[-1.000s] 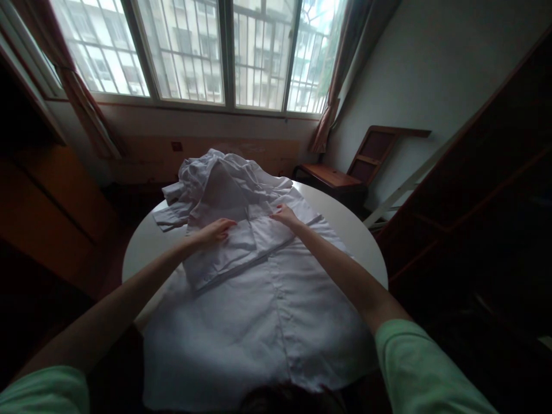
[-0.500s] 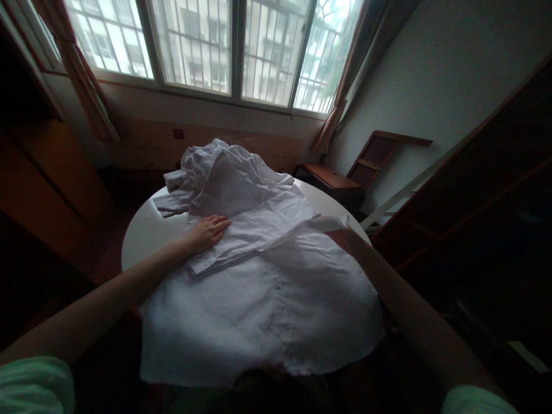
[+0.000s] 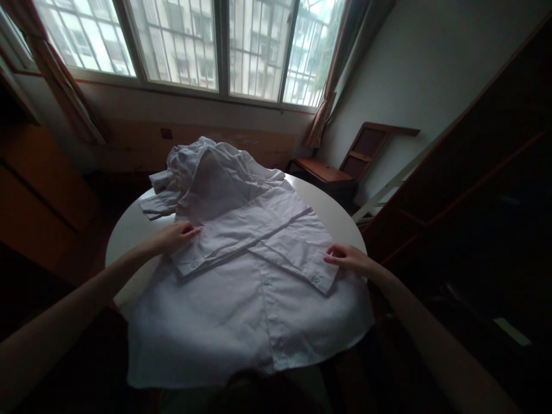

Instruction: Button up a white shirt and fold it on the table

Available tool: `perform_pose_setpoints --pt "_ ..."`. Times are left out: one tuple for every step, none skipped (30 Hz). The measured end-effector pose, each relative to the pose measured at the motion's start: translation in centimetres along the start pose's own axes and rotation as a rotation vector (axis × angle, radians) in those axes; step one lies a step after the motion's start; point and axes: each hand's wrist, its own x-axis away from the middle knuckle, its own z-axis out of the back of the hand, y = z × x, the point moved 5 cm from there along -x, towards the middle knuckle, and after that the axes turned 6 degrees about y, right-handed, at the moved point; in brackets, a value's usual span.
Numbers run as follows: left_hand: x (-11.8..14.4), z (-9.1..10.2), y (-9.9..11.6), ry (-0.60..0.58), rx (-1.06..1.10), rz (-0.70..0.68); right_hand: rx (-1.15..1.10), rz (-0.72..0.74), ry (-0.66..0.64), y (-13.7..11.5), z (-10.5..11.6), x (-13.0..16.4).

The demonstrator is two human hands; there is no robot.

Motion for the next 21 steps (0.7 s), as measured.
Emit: perform_pose_setpoints --pt "0.3 -0.1 -0.6 -0.010 0.074 0.016 0.061 0.004 0.010 -0.3 -0.2 0.0" --pt "0.7 -0.2 -1.1 -0.010 0.151 0.034 0.097 0.007 0.013 -0.6 -0.4 0.0" --pt "1.1 -0.2 -1.6 -0.007 0.227 0.053 0.110 0.015 0.008 -0.7 -0.6 0.0" --pt "1.5 -0.3 -1.9 -0.003 0.292 0.071 0.105 0.026 -0.002 -0.8 -0.7 0.0" --pt "1.9 -0.3 -2.1 0.003 0.336 0.087 0.092 0.037 -0.010 -0.8 -0.9 0.0" --pt "2.3 -0.2 -2.2 0.010 0.348 0.102 0.077 0.049 -0.012 -0.8 -0.9 0.1" --pt "2.6 -0.2 -2.1 0.018 0.326 0.114 0.066 0.061 -0.005 -0.8 -0.9 0.1" --pt "2.8 0.0 -2.0 0.035 0.276 0.121 0.064 0.068 0.008 -0.7 -0.9 0.2" --pt "3.0 0.2 -1.8 0.070 0.207 0.122 0.072 0.070 0.025 -0.6 -0.8 0.3" --pt "3.1 0.5 -1.7 0.128 0.129 0.123 0.087 0.072 0.043 -0.6 -0.7 0.3" --pt "3.1 0.9 -1.7 0.204 0.052 0.128 0.106 0.077 0.062 -0.6 -0.6 0.4" --pt "3.1 1.3 -1.7 0.282 -0.013 0.135 0.124 0.082 0.080 -0.7 -0.6 0.4" --pt "3.0 1.6 -1.8 0.347 -0.059 0.146 0.141 0.088 0.091 -0.8 -0.5 0.5" --pt "2.9 1.7 -2.0 0.383 -0.085 0.165 0.156 0.093 0.095 -0.9 -0.5 0.5" --pt "2.8 1.8 -2.3 0.386 -0.091 0.187 0.167 0.097 0.092 -0.9 -0.6 0.5" --pt "2.7 1.7 -2.6 0.364 -0.081 0.212 0.174 0.096 0.088 -0.9 -0.7 0.5" --pt "2.6 1.7 -2.8 0.322 -0.059 0.236 0.177 0.091 0.095 -0.8 -0.7 0.5" --pt "2.6 1.6 -2.9 0.277 -0.037 0.257 0.178 0.088 0.126 -0.6 -0.7 0.5" --pt "2.8 1.7 -2.9 0.239 -0.019 0.277 0.180 0.087 0.185 -0.4 -0.5 0.6" --pt "3.0 1.8 -2.9 0.203 -0.003 0.299 0.185 0.089 0.267 -0.1 -0.2 0.7" --pt "3.3 1.9 -2.8 0.169 0.016 0.324 0.198 0.088 0.359 0.2 0.2 0.8"
